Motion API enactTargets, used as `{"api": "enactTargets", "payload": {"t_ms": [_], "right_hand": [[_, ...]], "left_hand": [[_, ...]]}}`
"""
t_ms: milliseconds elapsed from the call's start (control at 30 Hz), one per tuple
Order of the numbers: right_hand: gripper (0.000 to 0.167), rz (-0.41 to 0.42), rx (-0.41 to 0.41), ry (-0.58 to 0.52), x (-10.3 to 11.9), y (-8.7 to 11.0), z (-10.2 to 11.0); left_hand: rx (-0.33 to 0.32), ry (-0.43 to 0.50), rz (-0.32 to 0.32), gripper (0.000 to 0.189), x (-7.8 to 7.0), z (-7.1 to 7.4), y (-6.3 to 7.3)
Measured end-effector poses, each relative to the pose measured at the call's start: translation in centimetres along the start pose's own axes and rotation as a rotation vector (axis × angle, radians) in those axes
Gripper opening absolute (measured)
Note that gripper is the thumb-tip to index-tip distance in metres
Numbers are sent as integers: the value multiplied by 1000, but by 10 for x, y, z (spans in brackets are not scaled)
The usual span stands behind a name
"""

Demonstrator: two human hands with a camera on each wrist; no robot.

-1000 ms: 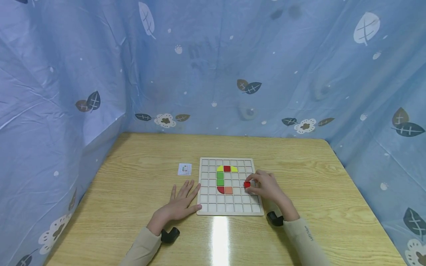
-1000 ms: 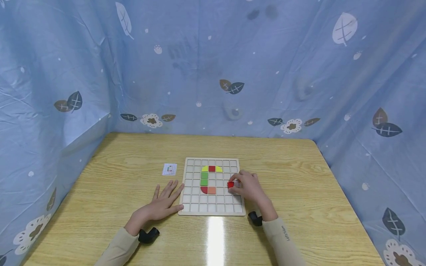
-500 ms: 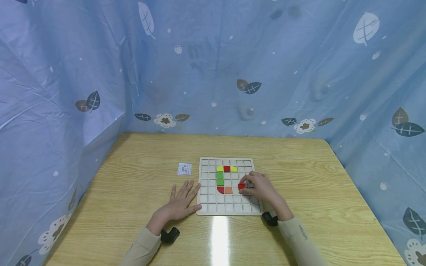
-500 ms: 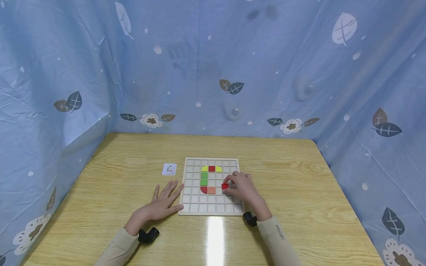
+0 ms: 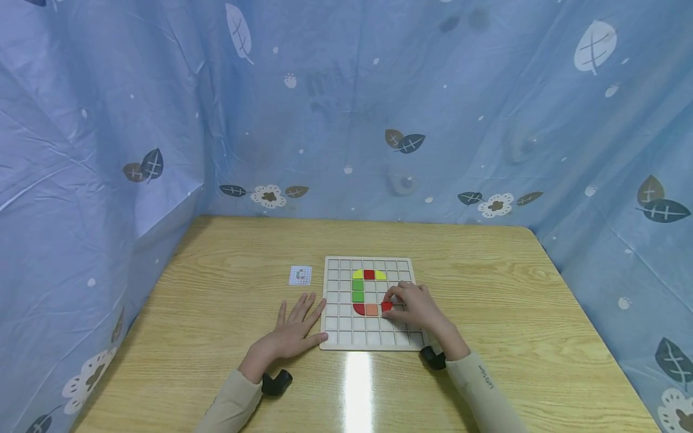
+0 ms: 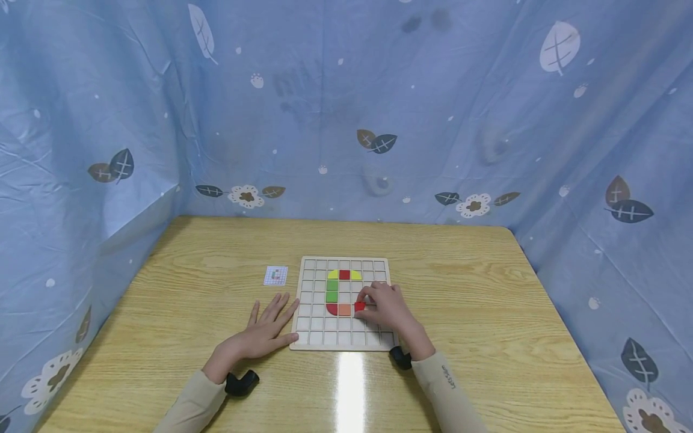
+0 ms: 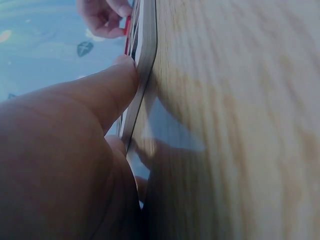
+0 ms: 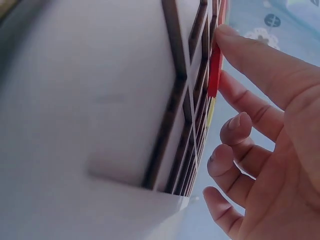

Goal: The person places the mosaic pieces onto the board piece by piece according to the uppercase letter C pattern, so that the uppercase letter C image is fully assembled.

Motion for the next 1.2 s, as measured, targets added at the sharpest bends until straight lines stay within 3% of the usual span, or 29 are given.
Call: {"api": "enactTargets", "payload": {"t_ms": [333,833,1200], "right_hand": [[17,-54,-4,-45,-6,3,3],[9,-28,-6,-46,-5,-2,0],[16,-34,-98,-63,-14,5,8]], "left_hand": [[-27,-6,-22,74,5,-3,-2],[-14,-5,-14,73,3,-1,-3],[39,-12,-41,74,-8,11,1]]}}
Point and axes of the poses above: each hand's wrist, its own y-axis away from the middle knuckle, its own z-axis out of the back of the hand, x = y × z, the point moved 1 cm from there along -y, towards the middle knuckle, and after that the axes turned 4 degrees about -z, right-handed, at the moved point
